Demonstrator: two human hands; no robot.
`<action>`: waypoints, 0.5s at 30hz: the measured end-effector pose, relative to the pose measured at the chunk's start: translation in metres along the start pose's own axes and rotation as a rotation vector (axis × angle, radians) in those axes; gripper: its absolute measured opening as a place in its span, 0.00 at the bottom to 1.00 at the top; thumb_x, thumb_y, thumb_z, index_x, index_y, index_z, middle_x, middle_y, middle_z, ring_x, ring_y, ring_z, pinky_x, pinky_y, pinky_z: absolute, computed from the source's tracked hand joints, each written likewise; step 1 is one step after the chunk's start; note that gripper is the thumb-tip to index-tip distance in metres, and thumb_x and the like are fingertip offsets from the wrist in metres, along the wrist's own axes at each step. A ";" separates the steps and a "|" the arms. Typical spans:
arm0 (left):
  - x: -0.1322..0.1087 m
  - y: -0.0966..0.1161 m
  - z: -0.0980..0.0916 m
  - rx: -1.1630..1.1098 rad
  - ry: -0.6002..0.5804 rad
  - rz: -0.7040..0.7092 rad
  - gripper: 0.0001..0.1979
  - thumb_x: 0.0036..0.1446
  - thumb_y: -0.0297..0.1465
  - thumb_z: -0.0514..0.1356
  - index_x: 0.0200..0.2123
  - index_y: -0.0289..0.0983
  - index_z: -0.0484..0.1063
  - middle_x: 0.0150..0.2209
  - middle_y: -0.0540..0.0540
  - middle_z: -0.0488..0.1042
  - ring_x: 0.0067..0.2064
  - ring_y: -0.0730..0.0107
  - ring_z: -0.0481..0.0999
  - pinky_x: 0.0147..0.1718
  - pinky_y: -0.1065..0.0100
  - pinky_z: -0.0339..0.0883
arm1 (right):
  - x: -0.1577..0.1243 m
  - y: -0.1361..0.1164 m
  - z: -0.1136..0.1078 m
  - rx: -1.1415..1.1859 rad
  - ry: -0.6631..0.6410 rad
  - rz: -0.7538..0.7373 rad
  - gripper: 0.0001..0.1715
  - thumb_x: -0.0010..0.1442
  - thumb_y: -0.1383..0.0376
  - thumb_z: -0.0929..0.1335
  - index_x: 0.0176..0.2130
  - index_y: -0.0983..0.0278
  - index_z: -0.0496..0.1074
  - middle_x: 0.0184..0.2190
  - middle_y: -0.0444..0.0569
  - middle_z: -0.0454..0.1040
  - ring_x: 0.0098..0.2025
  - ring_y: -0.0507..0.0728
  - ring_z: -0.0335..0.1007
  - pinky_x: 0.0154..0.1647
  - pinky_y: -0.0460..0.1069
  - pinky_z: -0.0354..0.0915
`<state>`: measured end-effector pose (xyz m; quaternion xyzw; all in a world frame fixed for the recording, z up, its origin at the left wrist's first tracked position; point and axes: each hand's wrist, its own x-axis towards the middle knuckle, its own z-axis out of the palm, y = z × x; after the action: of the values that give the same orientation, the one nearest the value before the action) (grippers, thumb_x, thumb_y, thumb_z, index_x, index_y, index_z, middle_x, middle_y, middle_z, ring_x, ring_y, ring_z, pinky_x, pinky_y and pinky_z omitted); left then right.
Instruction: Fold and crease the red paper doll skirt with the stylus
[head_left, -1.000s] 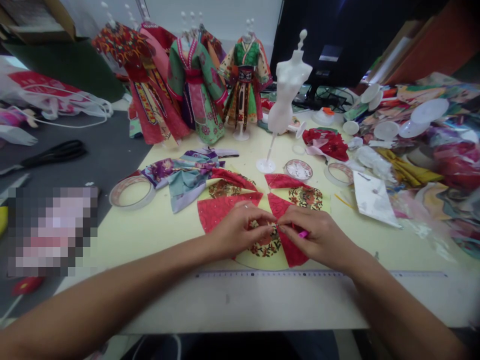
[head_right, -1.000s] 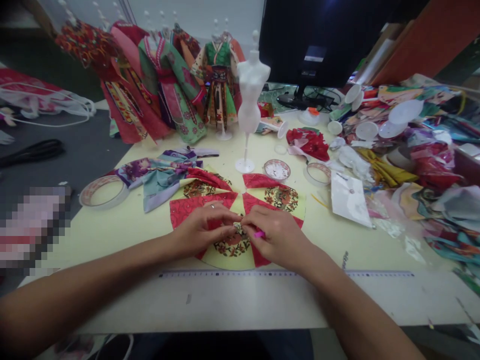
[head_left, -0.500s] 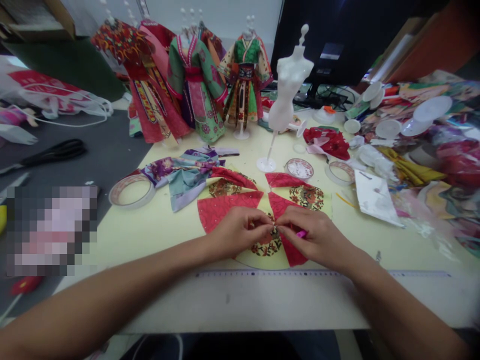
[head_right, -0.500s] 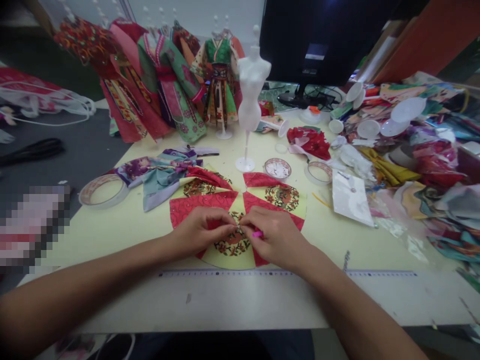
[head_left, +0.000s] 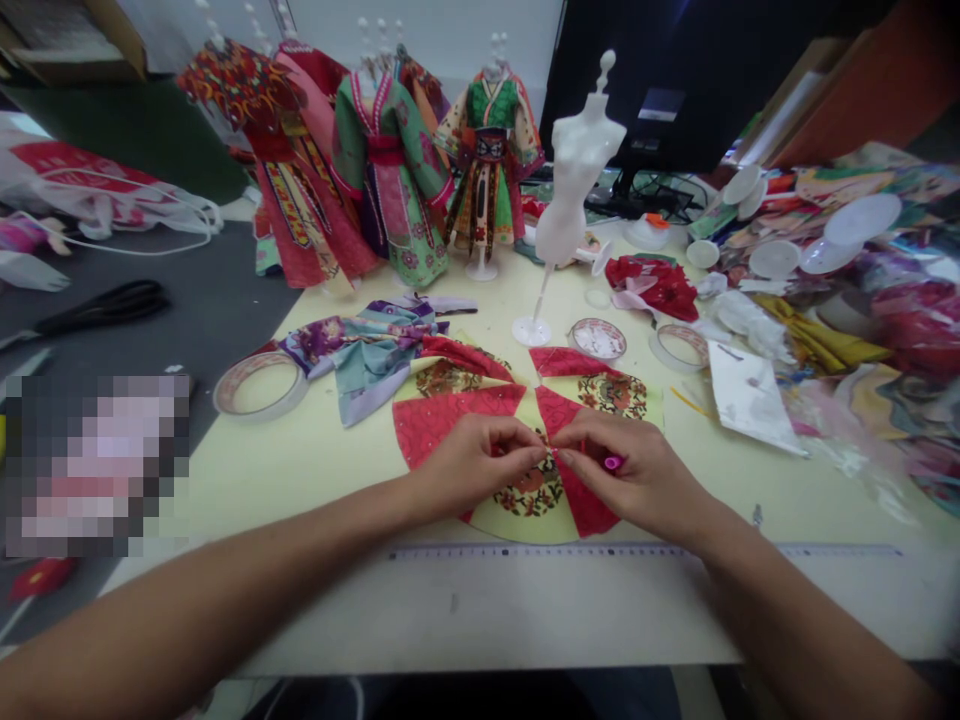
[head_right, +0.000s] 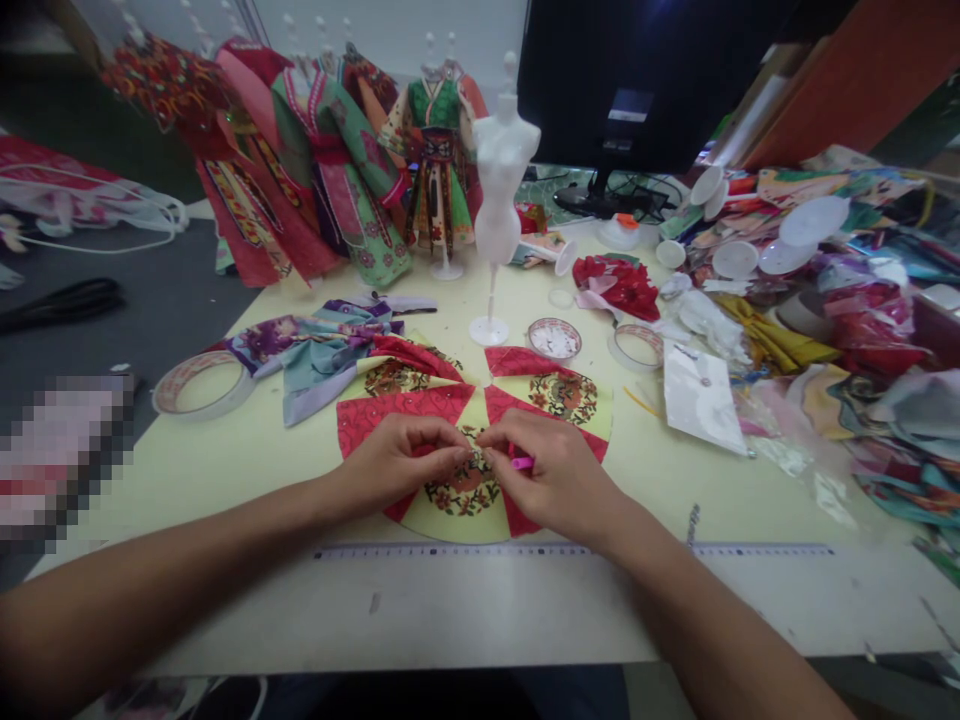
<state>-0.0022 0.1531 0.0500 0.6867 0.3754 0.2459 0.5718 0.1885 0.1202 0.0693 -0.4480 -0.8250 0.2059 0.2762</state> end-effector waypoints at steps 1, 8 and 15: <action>0.000 0.001 0.000 0.001 0.000 0.005 0.09 0.52 0.33 0.58 0.32 0.32 0.74 0.27 0.46 0.76 0.27 0.75 0.74 0.26 0.74 0.68 | 0.000 0.000 0.000 0.005 0.001 0.000 0.07 0.58 0.68 0.63 0.35 0.64 0.70 0.28 0.45 0.71 0.28 0.49 0.65 0.30 0.45 0.61; -0.002 0.004 0.001 0.028 0.013 0.031 0.08 0.52 0.30 0.58 0.33 0.33 0.74 0.26 0.47 0.76 0.26 0.76 0.74 0.25 0.75 0.69 | 0.000 -0.001 0.000 0.025 0.015 0.003 0.06 0.57 0.68 0.63 0.33 0.64 0.70 0.27 0.45 0.70 0.28 0.48 0.64 0.29 0.44 0.59; -0.002 0.000 0.003 0.034 0.012 0.056 0.11 0.54 0.30 0.56 0.40 0.33 0.72 0.22 0.50 0.73 0.23 0.77 0.72 0.23 0.76 0.67 | 0.000 -0.001 0.001 0.016 0.061 -0.042 0.06 0.56 0.70 0.63 0.32 0.65 0.69 0.26 0.44 0.69 0.27 0.49 0.63 0.29 0.44 0.60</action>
<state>-0.0009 0.1501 0.0498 0.7052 0.3635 0.2595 0.5506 0.1869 0.1190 0.0690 -0.4343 -0.8238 0.1930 0.3091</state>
